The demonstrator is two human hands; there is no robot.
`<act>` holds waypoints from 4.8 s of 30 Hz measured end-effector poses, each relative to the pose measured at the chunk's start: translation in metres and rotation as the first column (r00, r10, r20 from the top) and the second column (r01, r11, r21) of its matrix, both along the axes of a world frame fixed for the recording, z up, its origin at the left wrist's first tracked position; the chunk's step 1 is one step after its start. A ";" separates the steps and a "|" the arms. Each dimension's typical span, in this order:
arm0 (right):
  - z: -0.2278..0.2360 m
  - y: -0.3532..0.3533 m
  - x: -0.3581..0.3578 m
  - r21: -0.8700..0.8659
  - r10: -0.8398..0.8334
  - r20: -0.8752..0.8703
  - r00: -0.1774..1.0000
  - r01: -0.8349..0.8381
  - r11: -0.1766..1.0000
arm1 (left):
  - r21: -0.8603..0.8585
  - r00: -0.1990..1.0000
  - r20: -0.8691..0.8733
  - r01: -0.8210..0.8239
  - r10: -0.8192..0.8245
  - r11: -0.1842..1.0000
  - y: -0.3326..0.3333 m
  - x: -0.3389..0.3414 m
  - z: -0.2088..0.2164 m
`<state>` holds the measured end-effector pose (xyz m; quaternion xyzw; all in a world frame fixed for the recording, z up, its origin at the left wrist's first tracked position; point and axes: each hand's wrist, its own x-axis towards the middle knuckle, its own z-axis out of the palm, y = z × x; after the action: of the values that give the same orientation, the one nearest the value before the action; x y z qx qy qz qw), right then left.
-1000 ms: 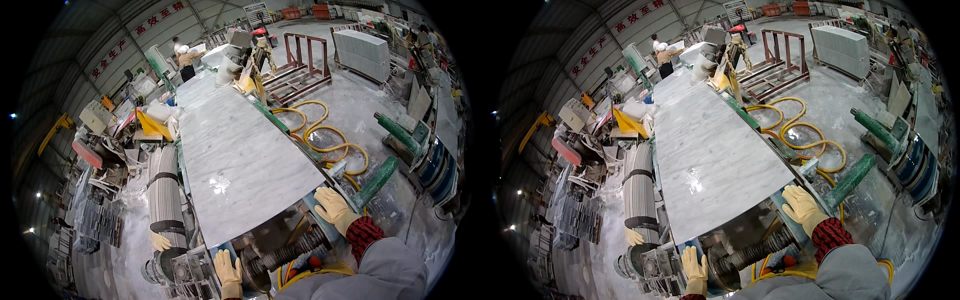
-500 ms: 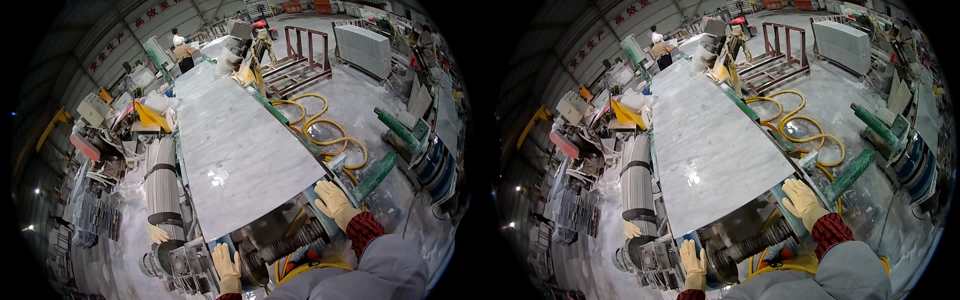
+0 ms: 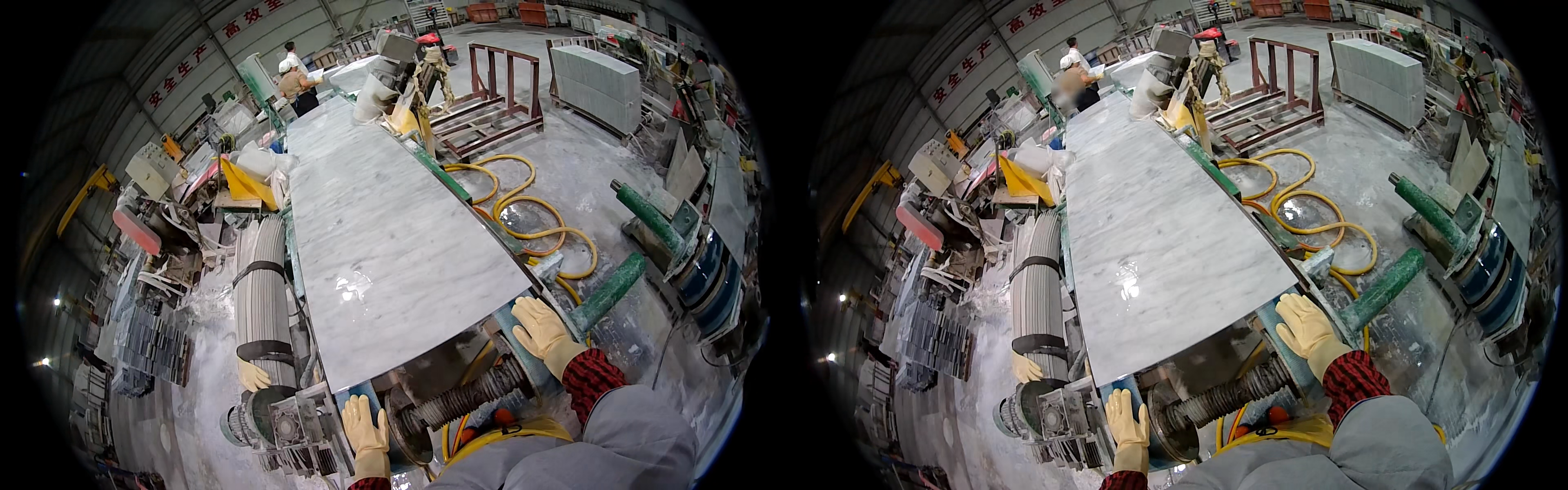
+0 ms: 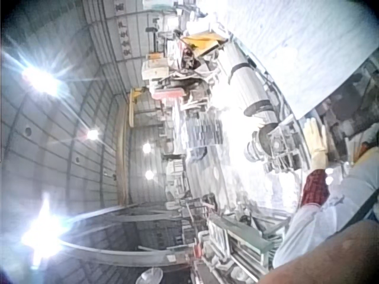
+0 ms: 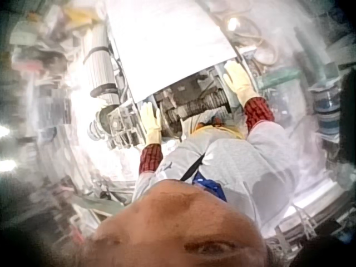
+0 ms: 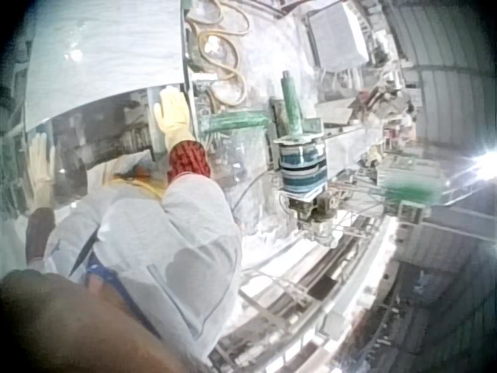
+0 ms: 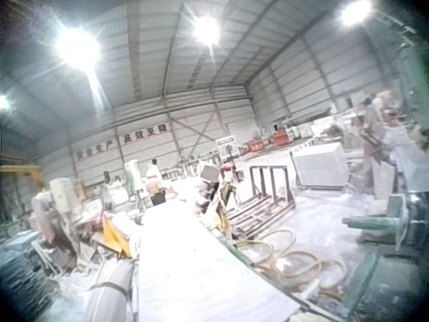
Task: The person repeatedly feeds large rectangular stone slabs through a conveyor-fed polishing machine, guiding them with gloved hands and then stacking the finished pieces. The person handles the slabs one at a time, moving them from the machine to a nearby stack.
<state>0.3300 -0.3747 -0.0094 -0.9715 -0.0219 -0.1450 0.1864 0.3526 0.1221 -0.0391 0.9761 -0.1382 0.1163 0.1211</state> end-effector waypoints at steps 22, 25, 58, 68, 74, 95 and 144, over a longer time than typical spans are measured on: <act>-0.019 -0.004 -0.007 -0.046 -0.026 0.059 0.998 0.029 0.999 | 0.032 0.997 0.074 0.018 -0.020 0.999 0.000 -0.008 -0.002; -0.021 -0.005 -0.007 -0.048 -0.028 0.056 0.998 0.031 0.998 | 0.032 0.996 0.091 0.020 -0.023 0.999 -0.002 -0.009 -0.001; -0.012 -0.001 -0.023 -0.032 -0.032 0.100 0.995 0.035 0.999 | -0.004 0.993 0.106 0.059 -0.058 0.998 -0.007 -0.022 0.012; -0.012 -0.002 -0.026 -0.024 -0.027 0.079 0.996 0.029 0.999 | -0.006 1.000 -0.007 0.012 -0.012 1.000 -0.010 -0.027 0.018; -0.003 0.001 -0.029 -0.018 -0.015 0.095 0.995 0.017 1.000 | 0.027 1.000 0.022 -0.009 0.008 1.000 -0.006 -0.031 0.007; -0.014 -0.001 -0.036 -0.023 -0.026 0.062 0.998 0.027 0.999 | 0.047 0.998 0.063 -0.010 0.007 0.999 0.000 -0.040 -0.008; -0.013 -0.007 0.016 -0.029 -0.003 0.287 0.958 0.012 0.999 | -0.048 0.973 -0.158 -0.178 0.169 0.983 0.012 0.050 0.019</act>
<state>0.3459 -0.3821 -0.0223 -0.9430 -0.0473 -0.2847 0.1657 0.4029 0.1341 -0.0205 0.9862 -0.0390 0.0553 0.1509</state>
